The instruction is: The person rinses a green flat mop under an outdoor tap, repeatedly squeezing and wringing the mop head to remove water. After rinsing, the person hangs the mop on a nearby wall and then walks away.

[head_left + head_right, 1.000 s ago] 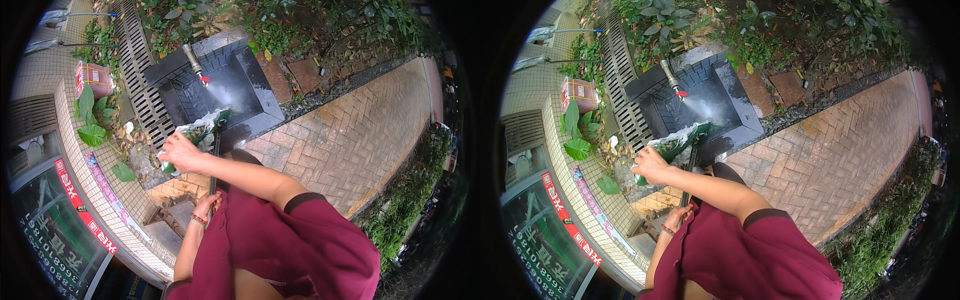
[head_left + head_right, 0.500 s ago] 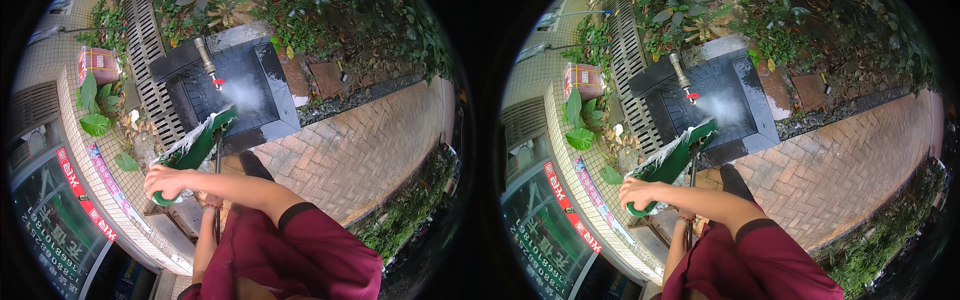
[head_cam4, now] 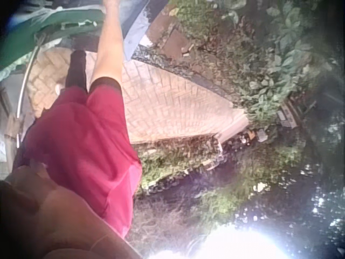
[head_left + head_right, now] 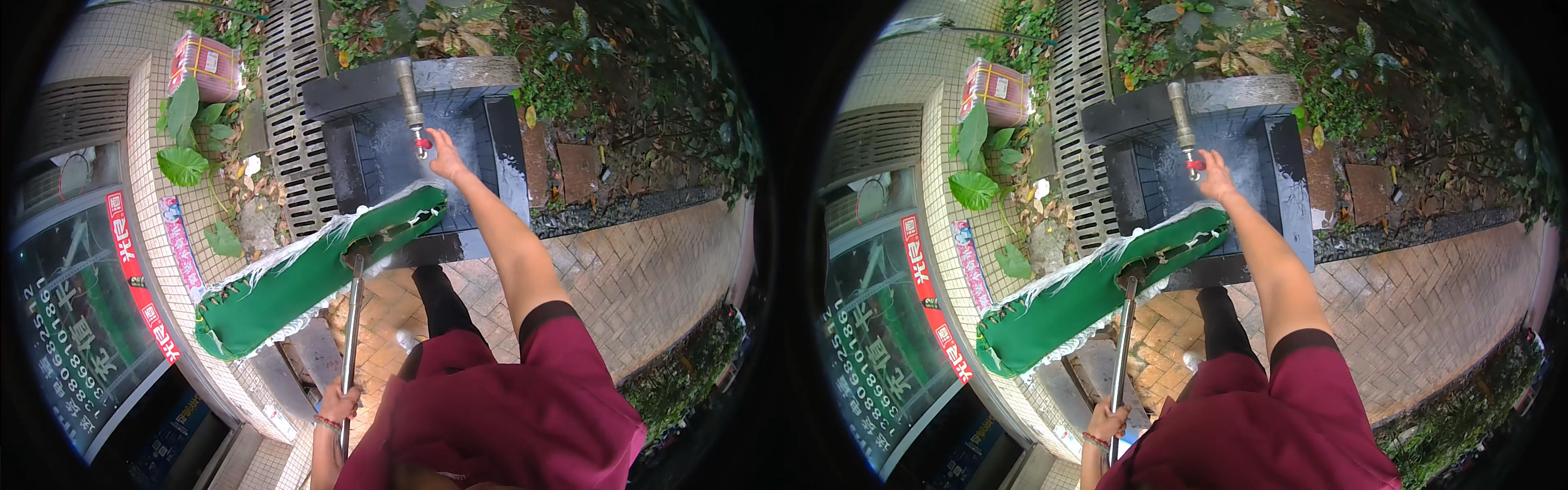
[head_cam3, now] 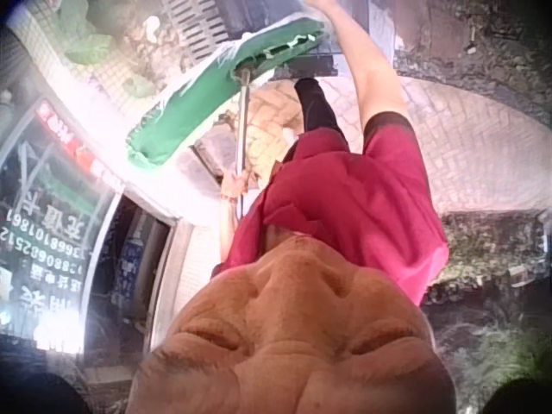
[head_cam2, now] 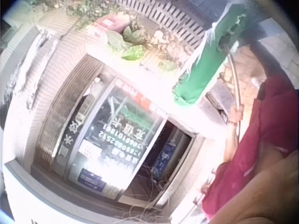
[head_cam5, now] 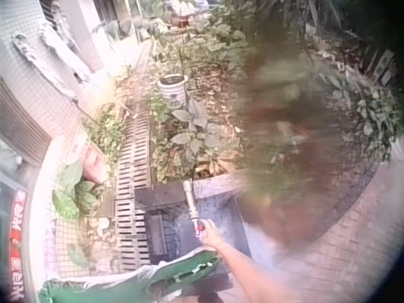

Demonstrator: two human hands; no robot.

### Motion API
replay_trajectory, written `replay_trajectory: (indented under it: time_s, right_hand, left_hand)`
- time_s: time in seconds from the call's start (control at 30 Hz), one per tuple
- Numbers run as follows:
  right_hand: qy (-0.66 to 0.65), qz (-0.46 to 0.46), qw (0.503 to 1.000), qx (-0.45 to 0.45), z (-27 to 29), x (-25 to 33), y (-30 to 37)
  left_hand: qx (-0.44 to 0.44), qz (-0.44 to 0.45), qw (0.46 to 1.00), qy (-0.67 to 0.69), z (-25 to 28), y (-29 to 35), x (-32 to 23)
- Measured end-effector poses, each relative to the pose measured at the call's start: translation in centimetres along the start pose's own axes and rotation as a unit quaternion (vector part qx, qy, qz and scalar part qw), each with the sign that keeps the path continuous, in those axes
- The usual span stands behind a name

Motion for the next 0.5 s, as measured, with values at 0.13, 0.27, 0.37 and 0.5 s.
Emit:
replay_trajectory:
  time_s: [0.13, 0.27, 0.37, 0.5]
  right_hand:
    - [0.139, -0.048, 0.988, 0.056, 0.0, 1.1, -1.2]
    - [0.106, -0.185, 0.977, 0.021, -2.3, 3.7, 2.8]
    - [-0.023, -0.263, 0.963, -0.059, -5.2, 6.0, 4.6]
    - [-0.233, -0.267, 0.934, -0.044, -8.2, 7.5, 10.0]
  left_hand:
    - [0.017, 0.019, 0.997, 0.075, 0.8, 2.4, 1.6]
    - [0.020, -0.011, 0.998, 0.053, 2.0, 3.3, 3.2]
    - [0.017, -0.099, 0.995, 0.007, 3.7, 3.3, 4.1]
    - [-0.021, -0.208, 0.967, -0.148, 8.3, 2.8, 6.8]
Point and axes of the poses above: each hand's wrist, its own y-axis away from the middle knuckle, its own z-axis out of the back of the hand, x = y × z, the point moved 2 cm from there along -y, towards the middle knuckle, and after that the axes turned 4 degrees about -y, right-handed, at the moved point
